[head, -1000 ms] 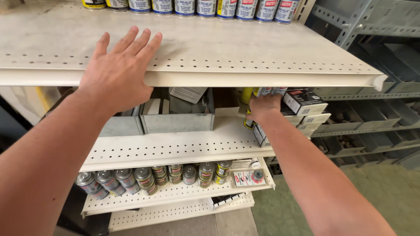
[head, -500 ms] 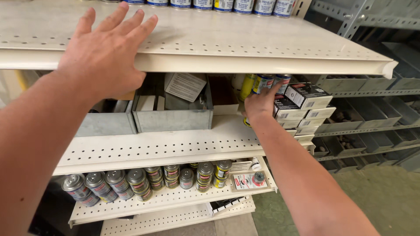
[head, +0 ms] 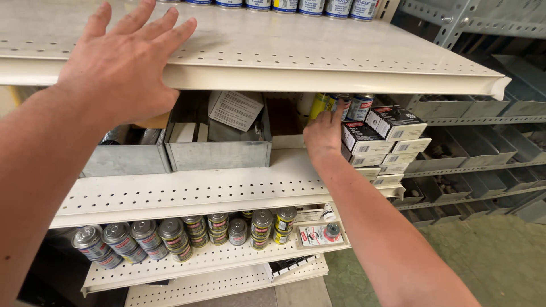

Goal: The person picks up metal cans from the lower shelves and from a metal bin, and places them in rows on the upper shelf.

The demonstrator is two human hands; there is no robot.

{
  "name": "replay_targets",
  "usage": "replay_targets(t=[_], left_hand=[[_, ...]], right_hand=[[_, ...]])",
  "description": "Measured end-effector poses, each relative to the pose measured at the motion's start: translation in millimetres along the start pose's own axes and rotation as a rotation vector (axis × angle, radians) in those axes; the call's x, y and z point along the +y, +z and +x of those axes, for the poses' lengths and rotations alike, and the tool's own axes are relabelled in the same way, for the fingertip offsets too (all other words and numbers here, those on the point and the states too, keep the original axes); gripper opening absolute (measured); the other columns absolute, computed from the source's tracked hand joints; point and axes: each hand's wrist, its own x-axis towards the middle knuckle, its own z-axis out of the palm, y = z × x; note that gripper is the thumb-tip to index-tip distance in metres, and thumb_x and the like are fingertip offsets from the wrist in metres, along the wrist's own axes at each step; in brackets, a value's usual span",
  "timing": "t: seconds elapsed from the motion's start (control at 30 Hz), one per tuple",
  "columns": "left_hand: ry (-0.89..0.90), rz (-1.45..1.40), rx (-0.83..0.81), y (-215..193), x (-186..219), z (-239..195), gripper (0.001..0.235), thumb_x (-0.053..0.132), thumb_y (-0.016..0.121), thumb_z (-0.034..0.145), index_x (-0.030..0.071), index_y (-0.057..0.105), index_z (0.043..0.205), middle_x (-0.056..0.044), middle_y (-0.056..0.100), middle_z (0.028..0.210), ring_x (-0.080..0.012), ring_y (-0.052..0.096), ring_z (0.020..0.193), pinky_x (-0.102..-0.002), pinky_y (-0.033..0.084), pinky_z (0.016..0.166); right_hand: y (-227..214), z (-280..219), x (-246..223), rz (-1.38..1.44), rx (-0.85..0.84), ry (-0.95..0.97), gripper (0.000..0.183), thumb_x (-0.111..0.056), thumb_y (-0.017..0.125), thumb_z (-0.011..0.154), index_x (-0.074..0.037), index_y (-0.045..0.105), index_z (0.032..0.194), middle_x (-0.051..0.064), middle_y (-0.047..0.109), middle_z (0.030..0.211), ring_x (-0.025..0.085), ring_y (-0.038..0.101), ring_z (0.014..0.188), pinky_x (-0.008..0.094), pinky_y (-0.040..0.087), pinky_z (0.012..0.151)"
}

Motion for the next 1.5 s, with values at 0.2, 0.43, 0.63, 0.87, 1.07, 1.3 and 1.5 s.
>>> replay_targets(t=[0.2,0.43,0.63,0.87,1.07,1.3,1.5], left_hand=[[-0.030,-0.059,-0.077,-11.8,6.8,-0.4,0.115,0.015,0.064,0.079,0.023,0.022,0.185,-0.008,0.027,0.191,-0.0314,0.010,0.178,-0.068,0.007,0.137],[-0.013,-0.077,-0.054,-10.0,5.5,-2.0,0.118,0.018,0.068,0.075,0.022,0.027,0.185,-0.010,0.032,0.189,-0.0336,0.016,0.177,-0.069,0.009,0.137],[0.028,-0.015,-0.020,-5.1,2.8,0.1,0.121,0.023,0.066,0.074,0.023,0.024,0.187,-0.009,0.030,0.190,-0.0351,0.016,0.178,-0.069,0.012,0.137],[0.016,-0.002,-0.028,0.2,0.5,-1.3,0.123,0.033,0.067,0.075,0.024,0.019,0.188,-0.006,0.024,0.192,-0.0297,0.012,0.180,-0.066,0.011,0.138],[-0.016,0.027,-0.015,6.5,0.0,-2.2,0.131,0.035,0.074,0.069,0.025,0.020,0.188,-0.003,0.025,0.193,-0.0285,0.014,0.181,-0.068,0.013,0.140],[-0.030,0.060,-0.003,33.5,0.3,-7.1,0.128,0.032,0.066,0.071,0.027,0.016,0.189,-0.004,0.020,0.194,-0.0307,0.014,0.180,-0.069,0.011,0.141],[-0.043,-0.100,-0.262,-35.6,6.0,4.9,0.134,0.039,0.093,0.081,0.024,0.015,0.190,-0.010,0.023,0.194,-0.0331,0.019,0.179,-0.071,0.019,0.141]], right_hand=[[65.1,25.0,-6.1,0.143,0.343,0.002,0.026,-0.014,0.070,0.097,-0.017,0.085,0.119,0.015,0.074,0.119,0.042,0.069,0.112,0.084,0.015,0.138],[23.0,-6.9,9.4,0.124,0.185,-0.162,0.042,-0.016,0.088,0.085,-0.016,0.072,0.124,0.007,0.083,0.108,0.029,0.079,0.107,0.071,0.015,0.143],[-28.9,-69.2,42.3,0.634,0.457,-0.253,0.090,0.002,0.101,0.066,0.002,0.061,0.146,0.034,0.073,0.129,0.051,0.076,0.120,0.063,0.045,0.136],[-142.7,-203.9,131.2,1.275,-0.126,-0.308,0.095,-0.001,0.096,0.086,-0.012,0.048,0.167,0.024,0.059,0.157,0.041,0.060,0.145,0.057,0.058,0.119],[-213.7,-283.2,199.8,1.548,-0.610,0.152,0.106,-0.022,0.108,0.065,-0.047,0.065,0.158,-0.011,0.077,0.150,0.010,0.078,0.121,0.029,0.062,0.109],[-306.2,-277.1,237.9,1.779,-0.383,0.257,0.100,-0.010,0.110,0.065,-0.020,0.066,0.155,-0.003,0.086,0.144,0.011,0.083,0.129,0.027,0.067,0.114],[-337.8,-182.9,202.3,1.981,0.061,0.199,0.104,-0.008,0.106,0.069,-0.009,0.056,0.161,0.025,0.077,0.145,0.045,0.071,0.143,0.063,0.061,0.112]])
